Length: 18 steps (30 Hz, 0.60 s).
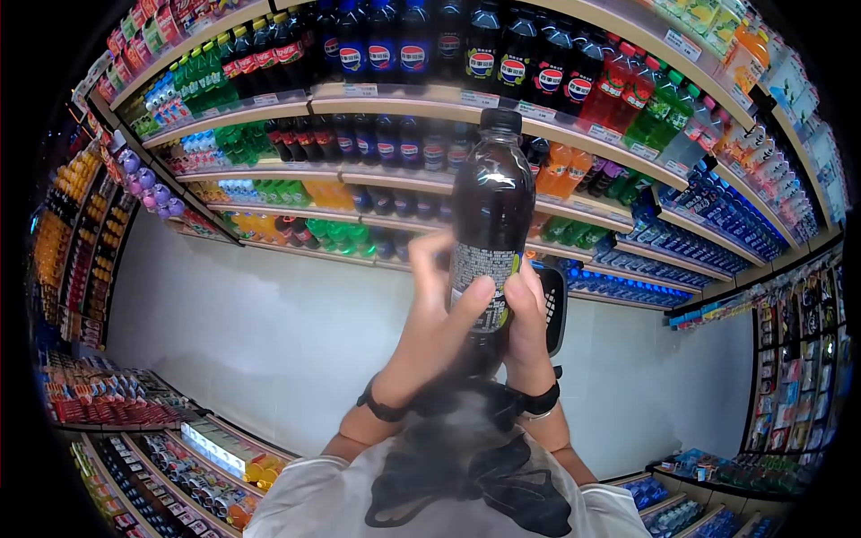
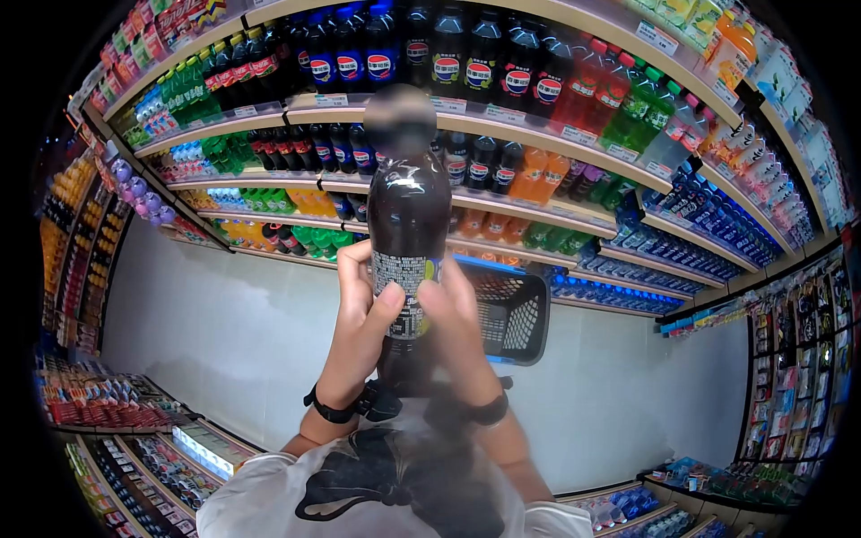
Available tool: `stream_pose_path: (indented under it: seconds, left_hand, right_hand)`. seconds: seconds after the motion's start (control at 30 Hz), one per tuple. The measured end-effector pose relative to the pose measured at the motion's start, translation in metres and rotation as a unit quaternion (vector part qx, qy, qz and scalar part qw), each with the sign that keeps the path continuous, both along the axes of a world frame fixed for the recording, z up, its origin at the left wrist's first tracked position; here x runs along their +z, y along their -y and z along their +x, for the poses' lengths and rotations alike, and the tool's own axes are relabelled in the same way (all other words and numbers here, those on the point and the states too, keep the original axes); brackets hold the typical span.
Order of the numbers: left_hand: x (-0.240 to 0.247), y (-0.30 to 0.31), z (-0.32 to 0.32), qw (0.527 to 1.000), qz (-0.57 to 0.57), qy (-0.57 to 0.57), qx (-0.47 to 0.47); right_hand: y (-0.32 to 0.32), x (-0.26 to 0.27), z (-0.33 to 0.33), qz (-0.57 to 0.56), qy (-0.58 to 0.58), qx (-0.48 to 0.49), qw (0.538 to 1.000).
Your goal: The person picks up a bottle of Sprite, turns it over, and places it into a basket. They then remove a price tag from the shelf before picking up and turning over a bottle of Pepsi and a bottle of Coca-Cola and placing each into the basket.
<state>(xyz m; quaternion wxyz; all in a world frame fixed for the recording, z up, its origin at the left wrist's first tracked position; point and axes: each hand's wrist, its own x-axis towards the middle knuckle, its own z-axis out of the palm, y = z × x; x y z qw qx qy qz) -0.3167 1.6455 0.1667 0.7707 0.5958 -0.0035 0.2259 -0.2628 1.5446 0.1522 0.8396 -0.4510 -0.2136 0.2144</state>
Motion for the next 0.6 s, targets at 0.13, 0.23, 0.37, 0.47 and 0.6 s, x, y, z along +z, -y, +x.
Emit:
stream_pose_path:
  seconds: [0.13, 0.23, 0.37, 0.47, 0.6]
  left_hand:
    - [-0.009, 0.0, 0.001, 0.991, 0.127, -0.034, 0.009]
    - [-0.004, -0.002, -0.005, 0.948, 0.31, -0.054, 0.049]
    - [-0.002, -0.003, -0.004, 0.939, 0.341, -0.029, 0.04]
    - [0.002, -0.009, -0.001, 0.948, 0.312, -0.052, -0.024]
    - [-0.006, -0.004, 0.004, 0.971, 0.237, -0.032, -0.003]
  right_hand:
    - [0.001, -0.001, -0.004, -0.001, -0.031, -0.032, 0.999]
    - [0.003, -0.004, -0.009, 0.024, -0.051, -0.045, 0.997]
    - [0.001, -0.006, -0.007, 0.057, -0.016, -0.074, 0.995]
    - [0.001, -0.008, -0.005, 0.057, -0.003, -0.104, 0.993]
    - [0.003, -0.002, -0.002, 0.054, -0.005, -0.089, 0.995]
